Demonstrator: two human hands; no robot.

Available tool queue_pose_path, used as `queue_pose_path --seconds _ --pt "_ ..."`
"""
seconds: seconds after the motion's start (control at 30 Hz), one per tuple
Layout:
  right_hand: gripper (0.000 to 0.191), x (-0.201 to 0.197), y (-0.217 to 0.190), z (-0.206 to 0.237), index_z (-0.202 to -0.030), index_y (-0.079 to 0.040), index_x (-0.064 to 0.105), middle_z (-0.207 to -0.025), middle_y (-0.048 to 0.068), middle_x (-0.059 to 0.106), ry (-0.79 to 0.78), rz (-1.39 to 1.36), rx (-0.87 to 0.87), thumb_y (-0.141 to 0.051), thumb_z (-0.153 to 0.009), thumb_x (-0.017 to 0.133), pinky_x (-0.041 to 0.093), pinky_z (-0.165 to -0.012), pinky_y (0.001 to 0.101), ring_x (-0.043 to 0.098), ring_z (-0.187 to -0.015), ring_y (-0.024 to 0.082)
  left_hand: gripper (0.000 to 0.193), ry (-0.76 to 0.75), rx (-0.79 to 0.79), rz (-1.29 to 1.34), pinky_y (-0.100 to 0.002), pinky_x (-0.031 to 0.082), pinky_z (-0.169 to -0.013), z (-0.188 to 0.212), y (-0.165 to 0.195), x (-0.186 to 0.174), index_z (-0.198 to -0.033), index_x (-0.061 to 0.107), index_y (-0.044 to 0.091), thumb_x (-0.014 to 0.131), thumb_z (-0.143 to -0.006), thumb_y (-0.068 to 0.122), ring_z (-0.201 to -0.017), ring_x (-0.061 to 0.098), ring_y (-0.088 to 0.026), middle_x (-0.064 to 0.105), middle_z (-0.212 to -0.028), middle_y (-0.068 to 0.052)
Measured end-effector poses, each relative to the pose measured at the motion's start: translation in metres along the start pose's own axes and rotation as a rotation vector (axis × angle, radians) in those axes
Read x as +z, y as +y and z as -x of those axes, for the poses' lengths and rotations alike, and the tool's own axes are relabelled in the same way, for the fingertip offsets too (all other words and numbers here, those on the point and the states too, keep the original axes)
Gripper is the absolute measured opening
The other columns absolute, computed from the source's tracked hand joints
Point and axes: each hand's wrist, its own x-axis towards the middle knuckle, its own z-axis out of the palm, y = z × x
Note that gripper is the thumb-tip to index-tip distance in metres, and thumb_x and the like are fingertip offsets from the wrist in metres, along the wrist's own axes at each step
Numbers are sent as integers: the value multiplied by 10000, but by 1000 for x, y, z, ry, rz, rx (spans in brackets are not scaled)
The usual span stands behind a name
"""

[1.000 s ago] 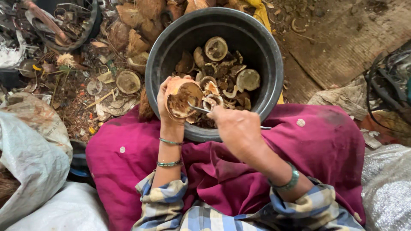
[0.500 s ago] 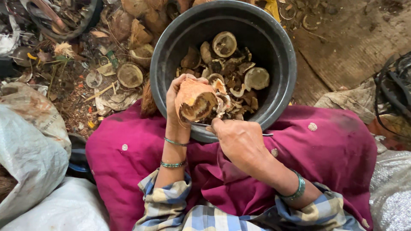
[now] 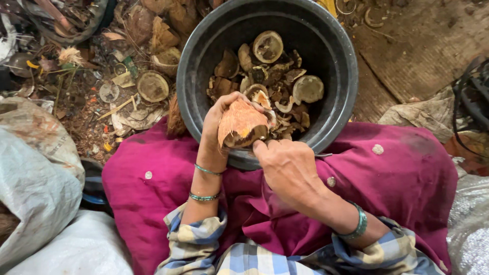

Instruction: The person sits on the floor holding a cracked coconut shell in one hand and a small knife in the other, scraping the dried coconut kernel out of the shell into a large basin filled with shells and kernel pieces. They then reach into a sack of coconut shells to pick up the next shell and continue extracting.

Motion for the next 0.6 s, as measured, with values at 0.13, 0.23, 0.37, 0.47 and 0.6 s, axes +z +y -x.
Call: queue_pose_path --seconds 0.13,0.23,0.37,0.47,0.6 --pt "36 12 -6 0 -856 -107 626 -696 102 664 10 54 70 -117 -832 601 523 -556 420 687 -660 283 269 126 82 -36 -409 600 -908 -3 3 -4 -1008 635 -31 519 -1056 207 -914 727 -315 731 -987 -215" --pt "167 19 -8 2 -849 -110 627 -661 100 655 60 -6 98 -239 -954 621 510 -520 426 677 -614 284 360 150 133 -87 -397 602 -872 -10 4 -9 -974 645 -47 489 -1019 274 -876 736 -315 747 -981 -217" --pt "185 19 -2 3 -861 -105 622 -682 99 664 91 -30 104 -256 -968 618 520 -541 421 687 -635 283 355 247 250 -64 -385 589 -879 -15 1 -13 -1018 645 -26 476 -1036 286 -900 730 -311 749 -1022 -217" --pt "183 14 -2 2 -864 -100 619 -696 103 676 123 -61 119 -241 -981 607 525 -554 425 698 -660 289 390 304 410 -45 -386 593 -900 -16 1 -14 -1046 662 -60 473 -1044 281 -936 731 -314 739 -1042 -220" --pt "193 2 1 0 -877 -111 634 -709 108 701 57 -125 191 -258 -993 592 518 -534 442 711 -661 296 445 242 429 26 -408 602 -872 -13 3 -18 -1048 688 -70 466 -1020 314 -931 728 -309 739 -1037 -213"
